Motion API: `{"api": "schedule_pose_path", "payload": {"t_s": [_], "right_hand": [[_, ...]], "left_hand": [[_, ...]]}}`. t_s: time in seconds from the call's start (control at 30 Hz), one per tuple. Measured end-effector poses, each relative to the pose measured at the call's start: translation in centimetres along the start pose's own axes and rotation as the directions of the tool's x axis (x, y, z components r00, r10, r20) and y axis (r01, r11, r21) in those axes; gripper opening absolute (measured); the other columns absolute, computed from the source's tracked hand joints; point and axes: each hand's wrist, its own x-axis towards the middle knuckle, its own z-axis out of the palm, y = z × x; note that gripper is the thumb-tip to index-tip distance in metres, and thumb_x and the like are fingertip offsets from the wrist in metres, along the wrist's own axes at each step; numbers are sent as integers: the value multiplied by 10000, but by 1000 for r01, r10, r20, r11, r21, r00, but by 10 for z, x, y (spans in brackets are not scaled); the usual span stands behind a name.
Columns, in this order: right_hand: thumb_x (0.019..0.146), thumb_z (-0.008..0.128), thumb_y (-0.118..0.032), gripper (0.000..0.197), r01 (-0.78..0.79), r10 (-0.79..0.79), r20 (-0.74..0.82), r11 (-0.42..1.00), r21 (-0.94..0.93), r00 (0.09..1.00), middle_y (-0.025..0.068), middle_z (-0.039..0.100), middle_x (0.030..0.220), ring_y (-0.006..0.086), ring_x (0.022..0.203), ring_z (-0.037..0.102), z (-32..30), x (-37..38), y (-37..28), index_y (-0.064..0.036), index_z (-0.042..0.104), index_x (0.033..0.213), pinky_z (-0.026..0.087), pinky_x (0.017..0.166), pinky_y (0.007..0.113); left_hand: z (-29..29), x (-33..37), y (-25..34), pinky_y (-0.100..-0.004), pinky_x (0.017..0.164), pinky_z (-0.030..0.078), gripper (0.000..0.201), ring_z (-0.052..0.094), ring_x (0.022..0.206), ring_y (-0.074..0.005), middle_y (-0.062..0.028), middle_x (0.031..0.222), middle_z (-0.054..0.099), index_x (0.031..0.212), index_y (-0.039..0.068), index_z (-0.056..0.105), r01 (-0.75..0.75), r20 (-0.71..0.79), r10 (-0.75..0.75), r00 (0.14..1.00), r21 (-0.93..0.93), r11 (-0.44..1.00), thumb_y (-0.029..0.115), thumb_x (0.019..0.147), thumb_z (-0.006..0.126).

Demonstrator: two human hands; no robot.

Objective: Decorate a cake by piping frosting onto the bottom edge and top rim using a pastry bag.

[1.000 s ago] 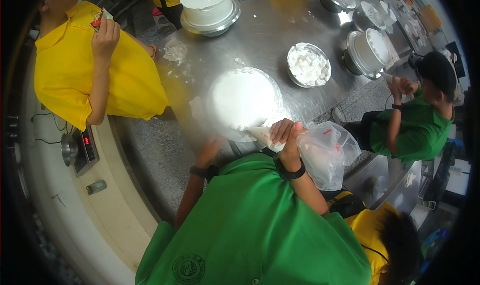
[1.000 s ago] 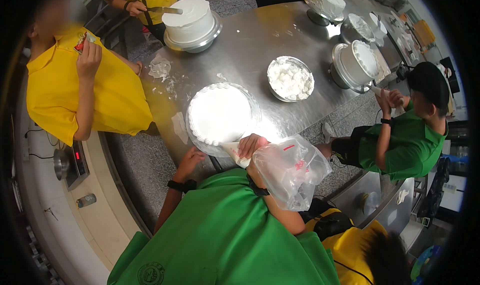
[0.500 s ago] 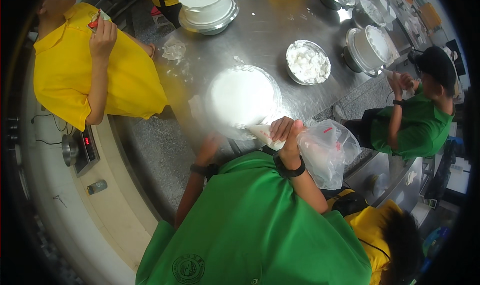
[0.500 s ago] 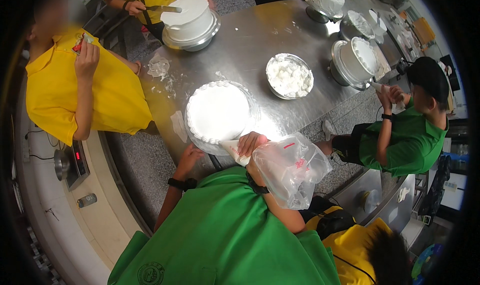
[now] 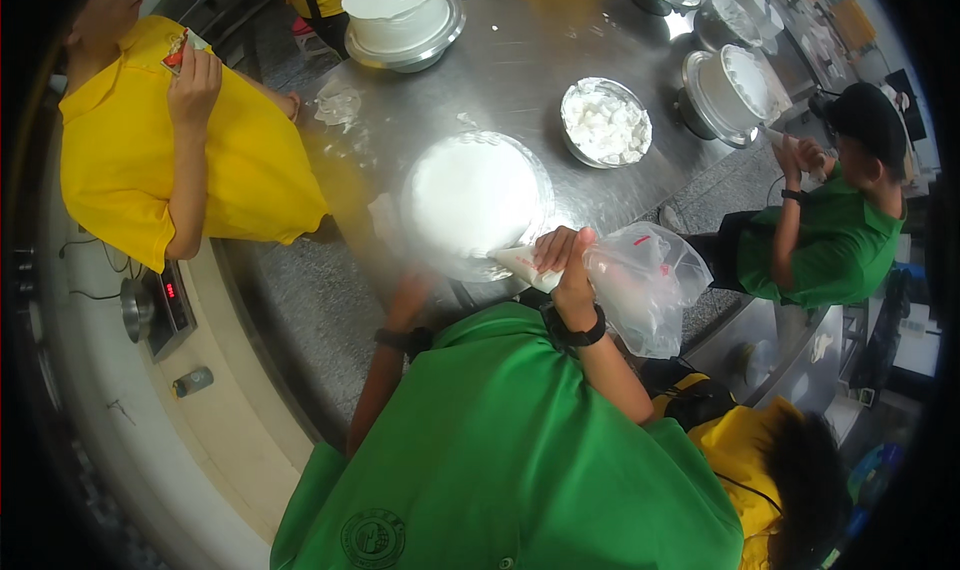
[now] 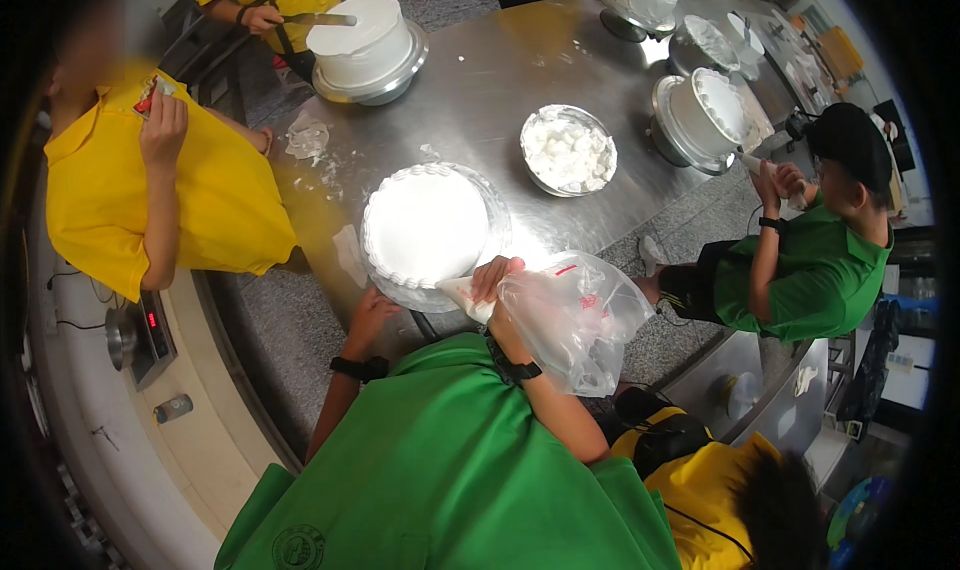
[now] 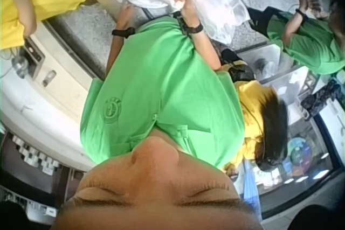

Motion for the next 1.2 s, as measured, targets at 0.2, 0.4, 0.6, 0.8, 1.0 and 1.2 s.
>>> {"api": "schedule_pose_path", "payload": {"t_s": [0.2,0.4,0.6,0.8,1.0,1.2], "right_hand": [[1032,309,-340,509,3,-3,-18,1000,-16,1000,54,399,531,163,510,427,2,1,-1,-113,346,578,410,654,313],[1026,318,-354,540,2,-2,-15,1000,-23,1000,69,408,517,176,495,444,6,2,-7,-113,345,543,423,637,318],[1009,336,-327,564,70,-72,-33,995,-65,997,93,426,481,195,464,453,8,0,-20,-102,339,492,437,584,332],[994,330,-311,556,132,-137,-93,990,-51,986,103,426,473,198,453,445,1,2,-24,-100,332,479,444,577,337],[993,338,-318,547,134,-139,-106,990,-49,985,95,415,471,200,453,439,-2,4,-27,-102,328,490,441,591,337],[1000,337,-343,555,100,-105,-69,993,-69,992,91,415,476,197,460,446,1,2,-21,-99,328,501,442,596,335]], "left_hand": [[-5,3,-12,-303,785,502,363,647,906,-194,-81,1005,608,1310,29,398,-219,45,216,975,311,925,99,954,381],[-6,1,-10,-311,792,503,375,647,935,-210,-97,1052,597,1315,5,383,-159,18,161,987,283,946,104,953,385],[-5,-19,17,-338,842,499,550,636,1002,-264,-195,1300,498,1455,14,229,-156,63,147,987,169,973,95,946,420],[-12,-27,31,-348,895,481,538,613,1061,-275,-218,1409,410,1452,-4,235,-214,102,200,974,150,965,117,957,407],[-7,-39,49,-360,917,469,545,598,1090,-278,-221,1414,409,1447,-14,239,-186,7,187,982,154,970,113,947,413],[2,-39,66,-368,929,461,581,578,1122,-287,-240,1440,362,1453,-17,214,-73,-46,71,996,-24,997,100,928,433]]}}
